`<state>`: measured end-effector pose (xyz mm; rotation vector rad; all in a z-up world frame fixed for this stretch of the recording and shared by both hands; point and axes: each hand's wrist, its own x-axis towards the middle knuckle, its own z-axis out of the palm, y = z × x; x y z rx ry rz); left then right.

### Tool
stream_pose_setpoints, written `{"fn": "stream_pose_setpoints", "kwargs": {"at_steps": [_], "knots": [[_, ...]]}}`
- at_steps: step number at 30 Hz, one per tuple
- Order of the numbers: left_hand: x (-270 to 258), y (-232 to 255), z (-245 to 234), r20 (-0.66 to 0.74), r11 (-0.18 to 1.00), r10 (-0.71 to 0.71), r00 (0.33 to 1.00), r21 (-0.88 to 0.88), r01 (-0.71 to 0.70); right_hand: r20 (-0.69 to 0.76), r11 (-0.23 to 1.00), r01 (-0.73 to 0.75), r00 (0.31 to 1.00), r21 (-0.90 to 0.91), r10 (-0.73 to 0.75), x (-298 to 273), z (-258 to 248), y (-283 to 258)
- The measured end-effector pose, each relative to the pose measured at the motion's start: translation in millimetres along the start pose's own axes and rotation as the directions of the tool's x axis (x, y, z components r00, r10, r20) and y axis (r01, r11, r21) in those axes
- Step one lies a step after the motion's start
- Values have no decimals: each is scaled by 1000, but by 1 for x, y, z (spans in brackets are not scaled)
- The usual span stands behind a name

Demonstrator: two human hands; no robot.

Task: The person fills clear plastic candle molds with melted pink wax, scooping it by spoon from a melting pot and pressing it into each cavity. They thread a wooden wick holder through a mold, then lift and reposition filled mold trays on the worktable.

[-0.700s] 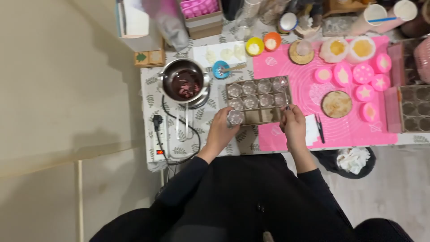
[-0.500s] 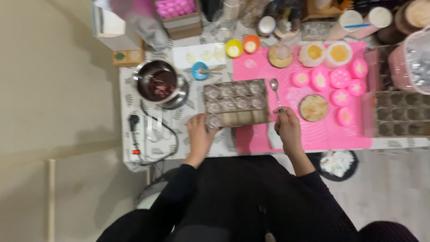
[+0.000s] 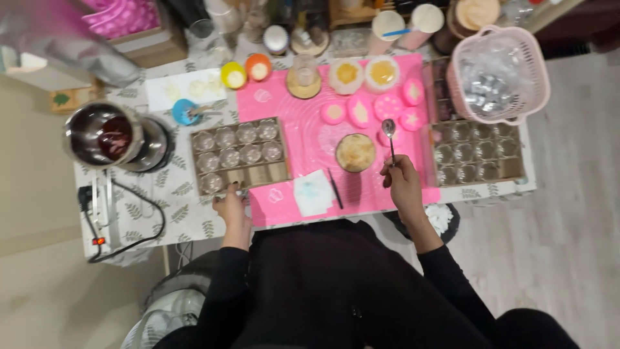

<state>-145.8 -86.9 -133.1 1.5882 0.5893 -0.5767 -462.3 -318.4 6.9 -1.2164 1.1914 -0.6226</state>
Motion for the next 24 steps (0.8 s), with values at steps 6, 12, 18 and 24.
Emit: {"fn": "stream_pose_setpoints", "kwargs": {"at_steps": [6, 12, 18, 24], "knots": [[-3, -2, 24, -55, 974, -80, 995, -217, 66, -159, 988, 101, 980, -114, -118, 16, -80, 46], [64, -26, -3, 82, 972, -143, 986, -177, 156, -391, 915, 52, 893, -400, -222, 53, -148, 40], [60, -31, -41, 354, 956, -114, 928, -215, 200, -572, 853, -65, 768, -518, -289, 117, -219, 25], [-52, 22, -39, 315, 972, -29, 949, -212, 101, -652, 903, -107, 727, -417, -215, 151, -233, 22]]}}
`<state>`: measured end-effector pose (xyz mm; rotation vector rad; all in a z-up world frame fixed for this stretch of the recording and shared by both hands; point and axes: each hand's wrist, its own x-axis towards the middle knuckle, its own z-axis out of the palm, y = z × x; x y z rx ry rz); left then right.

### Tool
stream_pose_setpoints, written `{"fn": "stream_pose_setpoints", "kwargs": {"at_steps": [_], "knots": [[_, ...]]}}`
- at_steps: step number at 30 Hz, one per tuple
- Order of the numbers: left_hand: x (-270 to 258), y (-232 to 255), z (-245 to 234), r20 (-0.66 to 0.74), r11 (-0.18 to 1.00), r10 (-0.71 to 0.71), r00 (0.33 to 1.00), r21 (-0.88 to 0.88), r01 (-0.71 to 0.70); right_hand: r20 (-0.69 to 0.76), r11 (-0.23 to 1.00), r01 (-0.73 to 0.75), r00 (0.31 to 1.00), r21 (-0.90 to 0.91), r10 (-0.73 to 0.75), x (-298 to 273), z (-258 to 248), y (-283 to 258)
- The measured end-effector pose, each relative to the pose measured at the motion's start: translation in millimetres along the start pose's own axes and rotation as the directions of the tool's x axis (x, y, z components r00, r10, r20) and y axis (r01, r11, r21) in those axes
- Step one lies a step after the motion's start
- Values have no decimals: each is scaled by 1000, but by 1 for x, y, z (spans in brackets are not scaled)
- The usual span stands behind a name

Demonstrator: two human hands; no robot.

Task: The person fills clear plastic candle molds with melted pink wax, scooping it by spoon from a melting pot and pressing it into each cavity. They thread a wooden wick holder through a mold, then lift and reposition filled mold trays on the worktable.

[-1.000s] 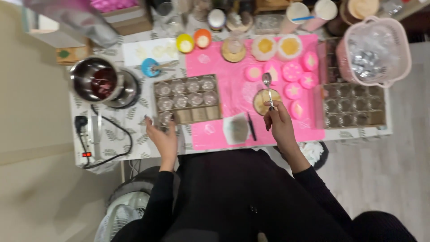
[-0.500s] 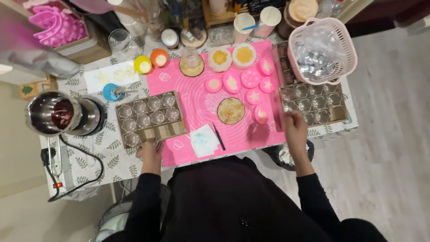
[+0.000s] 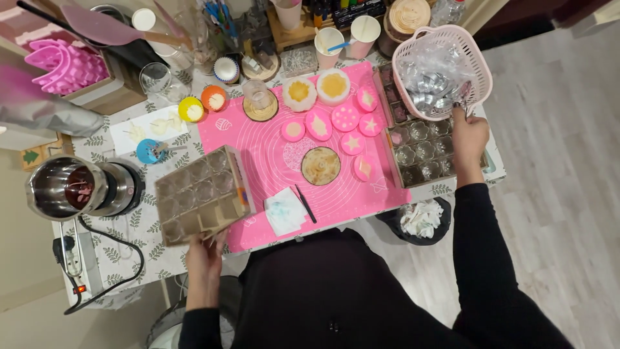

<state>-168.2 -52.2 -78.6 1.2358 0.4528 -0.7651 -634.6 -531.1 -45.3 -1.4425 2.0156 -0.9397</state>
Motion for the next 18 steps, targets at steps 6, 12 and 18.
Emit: {"fn": "stream_pose_setpoints", "kwargs": {"at_steps": [6, 12, 18], "knots": [[20, -23, -5, 86, 996, 64, 994, -69, -58, -82, 993, 111, 990, -43, -115, -30, 5, 12], [49, -41, -3, 63, 998, 39, 997, -49, -36, 367, 933, 342, 887, -112, -282, -79, 19, -8], [56, -28, -4, 91, 999, 28, 995, 21, -30, 528, 855, 508, 757, -105, -385, -64, 41, 1]]}}
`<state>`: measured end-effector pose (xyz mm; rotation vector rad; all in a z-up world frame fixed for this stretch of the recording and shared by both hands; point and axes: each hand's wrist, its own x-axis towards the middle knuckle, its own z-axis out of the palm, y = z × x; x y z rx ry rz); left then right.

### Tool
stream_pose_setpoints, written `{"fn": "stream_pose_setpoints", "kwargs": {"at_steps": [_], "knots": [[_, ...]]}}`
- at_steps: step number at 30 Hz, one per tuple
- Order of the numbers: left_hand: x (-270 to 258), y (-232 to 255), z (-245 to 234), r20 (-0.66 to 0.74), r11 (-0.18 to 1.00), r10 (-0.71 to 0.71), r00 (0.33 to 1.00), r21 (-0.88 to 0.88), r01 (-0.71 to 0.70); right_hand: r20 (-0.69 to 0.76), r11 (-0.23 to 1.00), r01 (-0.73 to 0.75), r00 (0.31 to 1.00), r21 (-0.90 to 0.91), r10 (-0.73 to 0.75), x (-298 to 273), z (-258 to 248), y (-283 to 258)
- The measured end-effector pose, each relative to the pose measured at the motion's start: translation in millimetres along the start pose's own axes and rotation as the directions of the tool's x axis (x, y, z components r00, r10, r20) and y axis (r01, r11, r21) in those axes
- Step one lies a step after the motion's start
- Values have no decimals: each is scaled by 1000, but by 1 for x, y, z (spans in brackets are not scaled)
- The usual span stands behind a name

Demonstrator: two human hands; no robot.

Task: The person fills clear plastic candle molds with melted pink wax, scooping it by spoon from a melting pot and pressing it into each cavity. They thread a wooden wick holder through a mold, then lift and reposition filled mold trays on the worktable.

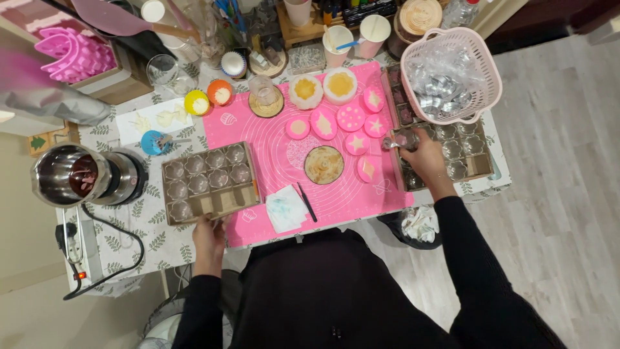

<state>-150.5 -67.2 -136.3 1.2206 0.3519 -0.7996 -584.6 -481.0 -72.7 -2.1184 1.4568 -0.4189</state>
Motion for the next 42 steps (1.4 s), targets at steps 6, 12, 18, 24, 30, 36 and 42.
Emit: {"fn": "stream_pose_setpoints", "kwargs": {"at_steps": [6, 12, 18, 24, 30, 36, 42], "knots": [[34, -11, -21, -69, 982, 108, 992, 163, -95, 66, 992, 48, 997, -114, -40, 10, -1, -9], [22, -15, -25, -242, 880, 183, 953, 473, -49, 80, 980, 80, 995, -182, -66, 9, 9, 11], [-55, 17, 15, -391, 835, 410, 824, 524, -167, 23, 980, 72, 997, -185, -69, -1, -25, -14], [-98, 27, 54, -54, 539, 699, 713, 695, -476, 141, 972, 234, 964, -38, -226, -26, -35, -168], [-81, 49, 104, 509, 996, -79, 857, 70, 50, 487, 937, 265, 802, 229, -346, -77, 28, -366], [-78, 128, 79, 592, 966, -12, 806, -200, 162, 454, 750, 265, 659, 606, -600, -100, 86, -454], [-46, 216, 2, 536, 942, 46, 843, -303, 142, 390, 774, 490, 673, 401, -628, -107, 125, -517]]}}
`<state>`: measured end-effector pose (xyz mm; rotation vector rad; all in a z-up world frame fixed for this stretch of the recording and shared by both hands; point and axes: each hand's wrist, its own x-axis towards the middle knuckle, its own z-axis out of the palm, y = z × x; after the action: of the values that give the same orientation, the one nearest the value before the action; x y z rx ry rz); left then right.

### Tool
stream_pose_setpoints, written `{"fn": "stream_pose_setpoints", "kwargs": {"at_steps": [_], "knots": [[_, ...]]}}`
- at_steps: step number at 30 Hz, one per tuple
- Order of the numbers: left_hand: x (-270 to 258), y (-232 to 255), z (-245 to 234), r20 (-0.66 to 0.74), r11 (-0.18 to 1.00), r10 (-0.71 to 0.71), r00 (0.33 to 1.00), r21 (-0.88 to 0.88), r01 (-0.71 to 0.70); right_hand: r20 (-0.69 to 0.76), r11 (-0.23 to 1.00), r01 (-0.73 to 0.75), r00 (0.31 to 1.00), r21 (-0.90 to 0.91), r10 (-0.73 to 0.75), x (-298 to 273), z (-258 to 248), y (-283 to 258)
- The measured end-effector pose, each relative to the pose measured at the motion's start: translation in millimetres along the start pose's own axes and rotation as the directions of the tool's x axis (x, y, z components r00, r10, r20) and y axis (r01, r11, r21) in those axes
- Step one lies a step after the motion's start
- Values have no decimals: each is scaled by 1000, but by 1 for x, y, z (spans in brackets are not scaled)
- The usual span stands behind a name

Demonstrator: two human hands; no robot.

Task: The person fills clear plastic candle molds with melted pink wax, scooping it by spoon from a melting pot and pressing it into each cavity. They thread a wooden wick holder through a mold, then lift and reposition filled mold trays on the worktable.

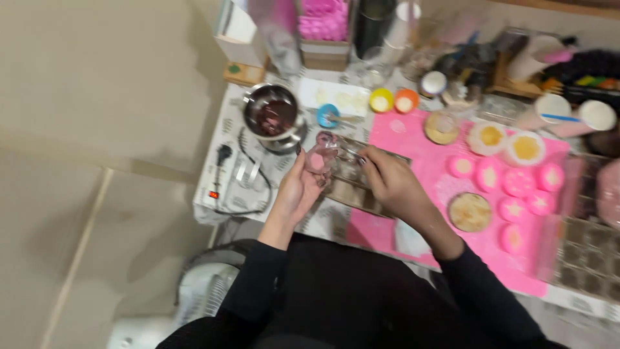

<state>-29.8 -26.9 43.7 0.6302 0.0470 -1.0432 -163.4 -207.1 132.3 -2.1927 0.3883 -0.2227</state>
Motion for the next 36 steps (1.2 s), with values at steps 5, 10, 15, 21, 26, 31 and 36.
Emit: {"fn": "stream_pose_setpoints", "kwargs": {"at_steps": [5, 10, 15, 21, 26, 31, 36], "knots": [[8, 88, -11, 36, 999, 52, 998, -10, -51, -107, 961, 150, 978, -233, -179, 34, 33, -89], [25, 127, -45, 30, 995, 88, 996, 52, -89, -120, 868, 168, 961, -467, -250, 67, 74, -145], [31, 142, -33, -26, 975, 159, 987, 162, -153, -55, 755, 72, 988, -652, -142, 90, 118, -153], [38, 143, -34, -48, 878, 354, 934, 362, -314, -30, 792, -133, 989, -596, 144, 121, 125, -151], [43, 157, -44, -44, 906, 263, 964, 354, -231, -1, 944, -116, 993, -309, 121, 137, 107, -117], [65, 162, -63, 80, 870, 204, 976, 441, -218, 187, 967, -246, 949, -62, 254, 156, 92, -98], [80, 178, -60, -86, 883, 56, 995, 470, -9, 278, 918, -373, 904, 135, 326, 170, 104, -76]]}}
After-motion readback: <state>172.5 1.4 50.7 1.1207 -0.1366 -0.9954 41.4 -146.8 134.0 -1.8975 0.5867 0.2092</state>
